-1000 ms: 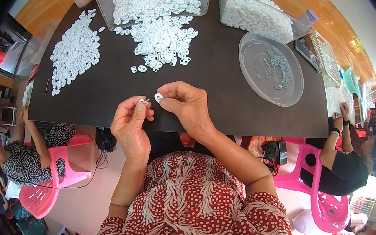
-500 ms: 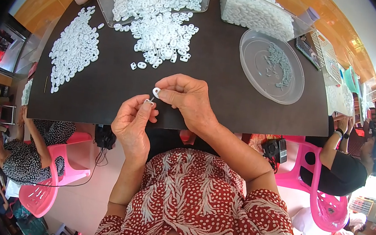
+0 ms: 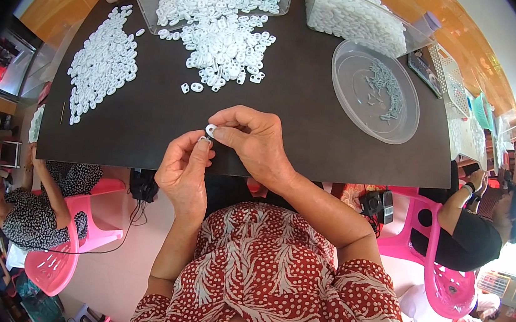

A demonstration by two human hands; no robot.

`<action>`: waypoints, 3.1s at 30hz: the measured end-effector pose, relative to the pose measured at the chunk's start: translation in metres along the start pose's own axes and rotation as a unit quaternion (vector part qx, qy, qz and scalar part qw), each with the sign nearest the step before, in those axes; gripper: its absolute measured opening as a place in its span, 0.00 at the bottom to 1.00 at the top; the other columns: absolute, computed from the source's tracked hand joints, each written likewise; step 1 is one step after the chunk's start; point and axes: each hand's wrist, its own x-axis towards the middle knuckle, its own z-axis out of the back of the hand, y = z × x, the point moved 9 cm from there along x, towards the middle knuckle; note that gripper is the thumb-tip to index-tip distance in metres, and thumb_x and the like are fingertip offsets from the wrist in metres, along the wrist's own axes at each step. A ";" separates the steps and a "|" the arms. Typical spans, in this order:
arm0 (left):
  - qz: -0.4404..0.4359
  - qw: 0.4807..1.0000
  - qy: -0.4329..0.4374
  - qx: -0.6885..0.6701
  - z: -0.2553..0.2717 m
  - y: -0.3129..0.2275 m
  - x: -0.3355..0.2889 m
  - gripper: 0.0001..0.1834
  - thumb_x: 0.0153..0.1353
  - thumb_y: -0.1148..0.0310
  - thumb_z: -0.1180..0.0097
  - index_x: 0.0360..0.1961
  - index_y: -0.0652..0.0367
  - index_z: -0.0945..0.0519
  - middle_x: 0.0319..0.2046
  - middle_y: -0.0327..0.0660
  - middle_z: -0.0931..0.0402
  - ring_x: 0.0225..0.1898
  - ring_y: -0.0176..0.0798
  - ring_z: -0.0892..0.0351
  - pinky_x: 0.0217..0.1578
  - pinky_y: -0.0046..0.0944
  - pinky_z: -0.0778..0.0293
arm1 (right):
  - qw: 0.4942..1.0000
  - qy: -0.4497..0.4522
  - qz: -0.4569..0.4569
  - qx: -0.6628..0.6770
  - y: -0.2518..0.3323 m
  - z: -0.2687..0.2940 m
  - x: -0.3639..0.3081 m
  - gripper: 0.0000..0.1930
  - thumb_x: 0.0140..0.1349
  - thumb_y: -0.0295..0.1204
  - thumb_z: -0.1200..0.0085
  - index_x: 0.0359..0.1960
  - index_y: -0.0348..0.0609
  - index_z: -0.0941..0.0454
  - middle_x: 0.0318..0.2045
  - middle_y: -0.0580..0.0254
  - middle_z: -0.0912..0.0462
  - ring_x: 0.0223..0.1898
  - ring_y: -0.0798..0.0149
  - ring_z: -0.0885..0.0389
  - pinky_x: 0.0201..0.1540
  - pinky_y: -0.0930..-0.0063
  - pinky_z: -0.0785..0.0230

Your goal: Assembling small white plastic components by manually inserting tiny gray pins into them.

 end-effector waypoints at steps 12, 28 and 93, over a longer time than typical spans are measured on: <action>-0.020 0.999 -0.009 0.037 0.002 0.000 -0.003 0.07 0.59 0.76 0.44 0.39 0.67 0.22 0.30 0.36 0.23 0.27 0.25 0.26 0.27 0.22 0.30 | 0.989 -0.049 0.094 -0.102 0.012 -0.002 -0.009 0.06 0.53 0.19 0.45 0.33 0.37 0.19 0.28 0.62 0.20 0.31 0.71 0.23 0.34 0.78 0.30; 0.004 1.000 0.026 0.006 -0.001 0.003 -0.002 0.12 0.61 0.76 0.45 0.46 0.67 0.23 0.34 0.38 0.22 0.29 0.25 0.26 0.28 0.24 0.29 | 0.979 -0.030 0.124 -0.159 0.017 -0.008 -0.009 0.04 0.52 0.20 0.44 0.30 0.39 0.20 0.23 0.63 0.21 0.29 0.67 0.25 0.34 0.73 0.32; -0.020 0.989 0.027 -0.141 0.002 0.004 -0.003 0.12 0.62 0.73 0.46 0.44 0.69 0.23 0.32 0.37 0.27 0.29 0.27 0.31 0.30 0.26 0.30 | 0.915 -0.047 0.330 -0.229 0.044 -0.022 -0.034 0.14 0.43 0.18 0.39 0.35 0.36 0.21 0.32 0.60 0.19 0.31 0.63 0.27 0.32 0.72 0.32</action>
